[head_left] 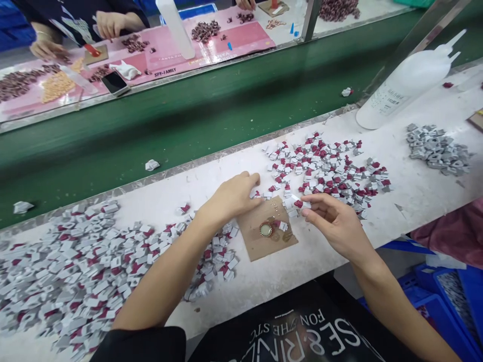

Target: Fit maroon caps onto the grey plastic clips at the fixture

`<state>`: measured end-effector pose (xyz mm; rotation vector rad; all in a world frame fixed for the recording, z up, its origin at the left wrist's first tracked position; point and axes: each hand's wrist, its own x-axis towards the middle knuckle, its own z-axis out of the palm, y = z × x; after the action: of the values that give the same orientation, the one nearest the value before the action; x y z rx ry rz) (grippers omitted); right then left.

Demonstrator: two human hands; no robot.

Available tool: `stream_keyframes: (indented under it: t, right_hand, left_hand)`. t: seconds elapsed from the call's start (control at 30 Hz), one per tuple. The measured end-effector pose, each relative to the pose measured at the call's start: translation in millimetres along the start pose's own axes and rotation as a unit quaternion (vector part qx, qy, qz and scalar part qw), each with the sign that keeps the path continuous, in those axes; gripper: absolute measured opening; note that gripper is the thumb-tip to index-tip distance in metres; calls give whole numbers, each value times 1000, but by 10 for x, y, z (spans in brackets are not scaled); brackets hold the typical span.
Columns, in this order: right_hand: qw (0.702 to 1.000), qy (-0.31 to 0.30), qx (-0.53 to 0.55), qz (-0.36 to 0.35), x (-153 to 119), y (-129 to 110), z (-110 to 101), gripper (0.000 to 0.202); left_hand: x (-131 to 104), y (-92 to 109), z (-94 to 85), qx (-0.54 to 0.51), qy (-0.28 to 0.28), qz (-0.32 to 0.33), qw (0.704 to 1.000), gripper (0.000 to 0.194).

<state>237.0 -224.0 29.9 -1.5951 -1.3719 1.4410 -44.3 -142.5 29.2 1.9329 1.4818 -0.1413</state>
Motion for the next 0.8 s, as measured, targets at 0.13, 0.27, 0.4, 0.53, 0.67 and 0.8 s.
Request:
stream_keyframes:
  t: [0.13,0.27,0.4,0.53,0.67,0.8]
  right_hand:
    - [1000,11,3,10,-33,19,-15,30]
    - [999,22,21,8,-9,27,25,32]
    - [999,28,15,-4,34,29,55,26]
    - [1000,20,4,-1,54,16,63,28]
    - [1000,13,18,2,52,-3,102,32]
    - [999,8,32,-5,38,-7,148,31]
  left_hand:
    - [-53,-100,18,-6,-5,-1,1000,17]
    - [-2,-96,43,-4,40,-20,999,34]
    - [46,-71,141,30,60,1,998,36]
    - [123,-106,202,-11,96,28,995,29]
    - [462,-224,106,-56,207,3,977,20]
    - [896,-439,-87,-68,288,-51,954,15]
